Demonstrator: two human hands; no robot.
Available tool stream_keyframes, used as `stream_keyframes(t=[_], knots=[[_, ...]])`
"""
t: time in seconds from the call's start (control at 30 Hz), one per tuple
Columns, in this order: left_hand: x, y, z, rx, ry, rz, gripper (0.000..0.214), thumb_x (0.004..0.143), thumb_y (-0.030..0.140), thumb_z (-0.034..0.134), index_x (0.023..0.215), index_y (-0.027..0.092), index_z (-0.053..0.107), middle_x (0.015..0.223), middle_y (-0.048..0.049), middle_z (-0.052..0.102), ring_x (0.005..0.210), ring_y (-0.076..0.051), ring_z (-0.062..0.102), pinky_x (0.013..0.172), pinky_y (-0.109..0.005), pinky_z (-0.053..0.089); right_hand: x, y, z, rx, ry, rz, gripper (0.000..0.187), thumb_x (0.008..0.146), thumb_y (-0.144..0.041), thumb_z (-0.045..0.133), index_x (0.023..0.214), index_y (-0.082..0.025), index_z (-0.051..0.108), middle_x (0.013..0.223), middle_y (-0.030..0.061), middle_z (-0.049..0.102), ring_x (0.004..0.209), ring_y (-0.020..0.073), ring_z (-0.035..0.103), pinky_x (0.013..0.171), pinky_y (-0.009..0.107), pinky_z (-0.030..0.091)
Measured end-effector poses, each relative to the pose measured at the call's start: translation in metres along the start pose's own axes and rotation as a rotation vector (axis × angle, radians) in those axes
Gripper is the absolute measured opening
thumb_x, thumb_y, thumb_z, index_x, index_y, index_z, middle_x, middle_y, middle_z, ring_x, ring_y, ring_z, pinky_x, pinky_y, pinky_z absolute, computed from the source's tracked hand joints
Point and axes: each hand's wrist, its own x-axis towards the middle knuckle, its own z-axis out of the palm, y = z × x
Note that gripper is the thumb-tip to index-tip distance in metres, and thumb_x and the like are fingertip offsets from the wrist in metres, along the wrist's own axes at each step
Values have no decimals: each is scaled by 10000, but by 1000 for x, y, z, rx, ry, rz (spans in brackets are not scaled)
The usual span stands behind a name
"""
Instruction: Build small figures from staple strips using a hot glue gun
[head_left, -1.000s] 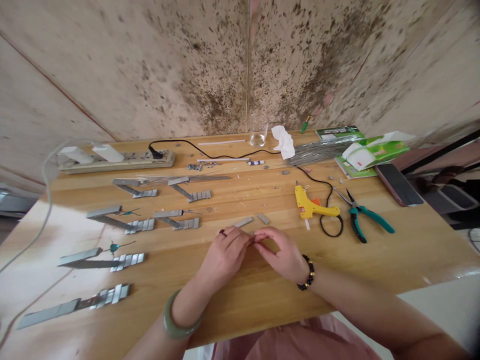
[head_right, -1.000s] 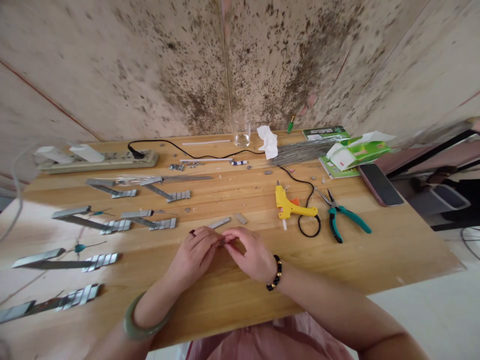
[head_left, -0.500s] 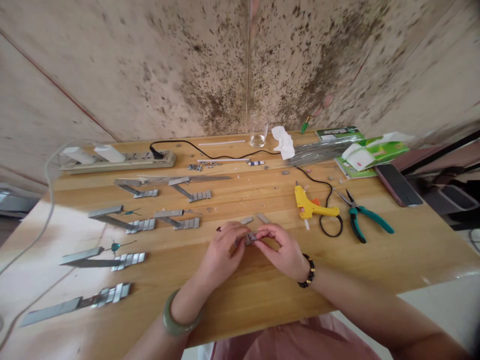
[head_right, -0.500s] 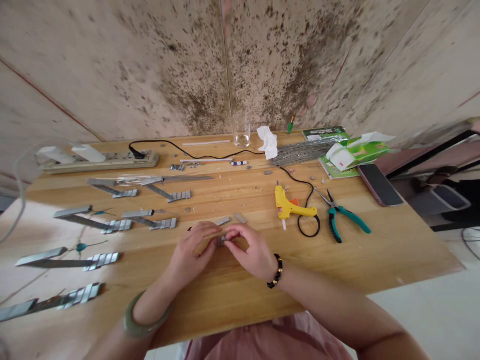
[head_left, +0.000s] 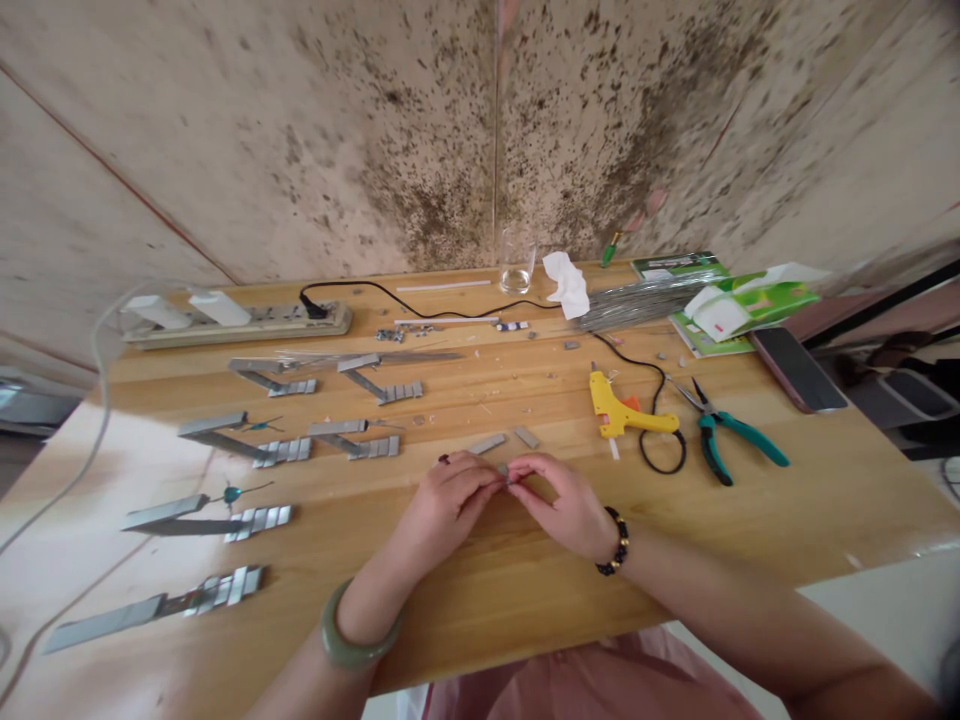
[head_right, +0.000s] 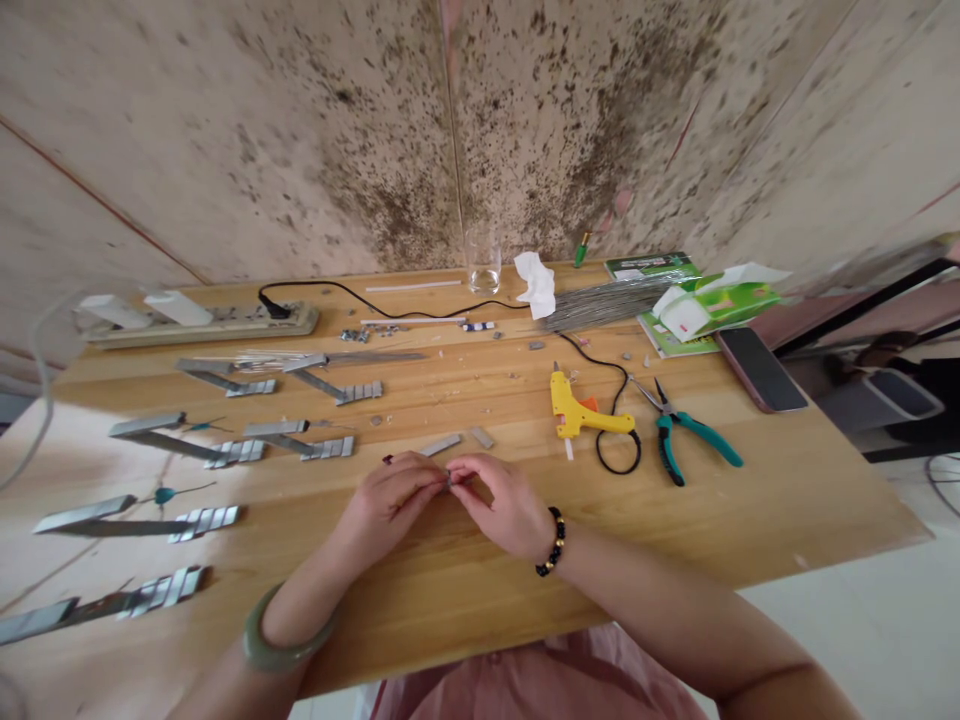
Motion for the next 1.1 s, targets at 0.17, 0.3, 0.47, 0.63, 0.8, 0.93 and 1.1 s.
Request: stream_keyframes(t=[0.17,0.3,0.47,0.63,0.8,0.93,1.1], knots=[[-1,2,2,146,-13,26,127,895,117,477,912,169,592,842,-68,669,807,-181,596,730,-336,480,1,-1,1,31,6,32,221,843,-156,557,1051,-226,578,889,21,673,825,143,647,800,296,537],[0,6,2,212,-7,40,124,887,104,467,906,165,573,829,-68,655,805,-185,585,738,-344,478,0,-2,2,51,22,53,218,840,-174,568,1052,-223,579,878,23,667,819,145,646,800,301,542],[-2,5,2,148,-3,6,127,894,112,454,906,172,566,835,-65,642,804,-173,569,749,-335,462,-1,-2,4,107,39,84,227,829,-168,586,1049,-223,576,875,23,667,818,139,645,801,297,547],[-2,6,-2,121,15,-125,105,885,117,453,895,170,544,830,-66,604,818,-184,549,740,-332,448,1,-3,2,219,69,116,228,838,-208,591,1063,-210,557,895,36,664,840,138,653,800,293,559],[-1,10,-6,138,21,-197,150,890,150,419,794,173,532,775,-63,572,762,-181,534,703,-326,445,2,-7,-1,328,77,150,203,857,-235,571,1057,-212,547,918,44,648,823,133,665,771,285,577],[0,9,-4,89,24,-121,117,895,155,467,890,172,583,814,-72,620,805,-185,563,741,-338,448,2,-8,-1,364,65,140,214,855,-223,566,1066,-219,538,914,39,640,821,129,666,763,276,580],[-1,5,-1,47,41,-33,159,894,133,481,986,184,601,877,-78,660,826,-178,594,762,-347,459,3,-7,-1,275,43,106,240,847,-194,564,1085,-218,537,895,36,657,848,138,657,803,296,560]])
